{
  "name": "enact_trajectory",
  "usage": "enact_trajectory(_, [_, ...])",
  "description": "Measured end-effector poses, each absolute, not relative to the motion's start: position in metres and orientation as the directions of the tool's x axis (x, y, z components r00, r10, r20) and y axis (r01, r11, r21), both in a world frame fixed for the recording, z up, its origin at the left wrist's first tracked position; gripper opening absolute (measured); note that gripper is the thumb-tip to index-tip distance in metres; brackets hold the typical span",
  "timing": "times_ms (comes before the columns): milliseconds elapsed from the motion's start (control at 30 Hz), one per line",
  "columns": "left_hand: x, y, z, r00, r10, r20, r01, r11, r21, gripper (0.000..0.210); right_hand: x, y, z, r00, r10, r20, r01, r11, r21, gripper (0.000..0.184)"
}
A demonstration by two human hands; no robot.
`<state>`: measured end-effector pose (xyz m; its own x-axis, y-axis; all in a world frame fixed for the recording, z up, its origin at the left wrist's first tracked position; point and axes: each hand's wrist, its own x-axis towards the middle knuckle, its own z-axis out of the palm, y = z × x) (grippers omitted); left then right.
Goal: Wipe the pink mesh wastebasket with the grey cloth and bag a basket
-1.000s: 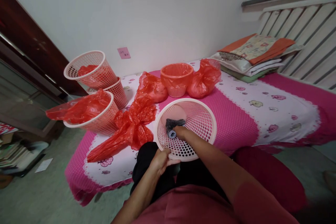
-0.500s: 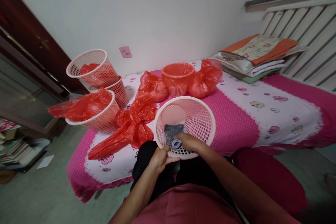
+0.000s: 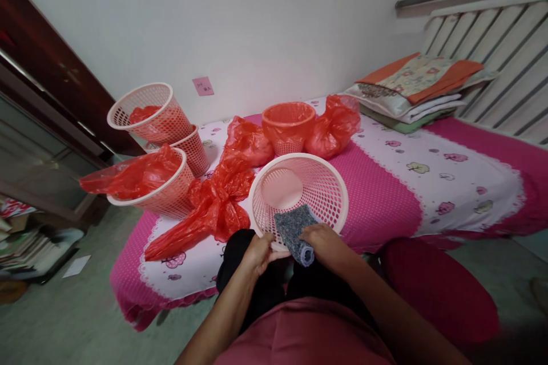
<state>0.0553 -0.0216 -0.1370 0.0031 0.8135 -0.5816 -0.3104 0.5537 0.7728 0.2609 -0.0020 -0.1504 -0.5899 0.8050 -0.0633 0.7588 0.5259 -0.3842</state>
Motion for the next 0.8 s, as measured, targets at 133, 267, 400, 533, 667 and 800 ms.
enact_trajectory(133, [0.052, -0.021, -0.135, 0.015, 0.808, -0.589, -0.332, 0.56, 0.759, 0.039, 0.27, -0.008, -0.145, -0.506, 0.856, -0.102, 0.852, 0.478, -0.213, 0.035])
enact_trajectory(267, [0.049, -0.02, -0.135, 0.002, 0.81, -0.586, -0.373, 0.545, 0.751, 0.047, 0.272, -0.018, -0.147, -0.478, 0.878, -0.039, 0.874, 0.47, -0.119, 0.034])
enact_trajectory(400, [0.042, -0.015, -0.136, -0.021, 0.809, -0.587, -0.354, 0.543, 0.761, 0.034, 0.265, -0.021, -0.153, -0.48, 0.877, 0.02, 0.873, 0.48, -0.09, 0.036])
enact_trajectory(533, [0.033, -0.009, -0.137, -0.086, 0.836, -0.542, -0.294, 0.498, 0.816, 0.014, 0.256, -0.014, -0.152, -0.512, 0.858, 0.03, 0.848, 0.511, -0.139, 0.039])
enact_trajectory(667, [0.035, -0.013, -0.143, -0.063, 0.866, -0.496, -0.304, 0.457, 0.836, 0.015, 0.244, -0.012, -0.148, -0.557, 0.828, 0.061, 0.799, 0.555, -0.232, 0.045])
enact_trajectory(800, [0.05, -0.024, -0.152, 0.059, 0.876, -0.478, -0.444, 0.452, 0.774, 0.02, 0.224, -0.02, -0.149, -0.538, 0.837, 0.102, 0.77, 0.537, -0.343, 0.054])
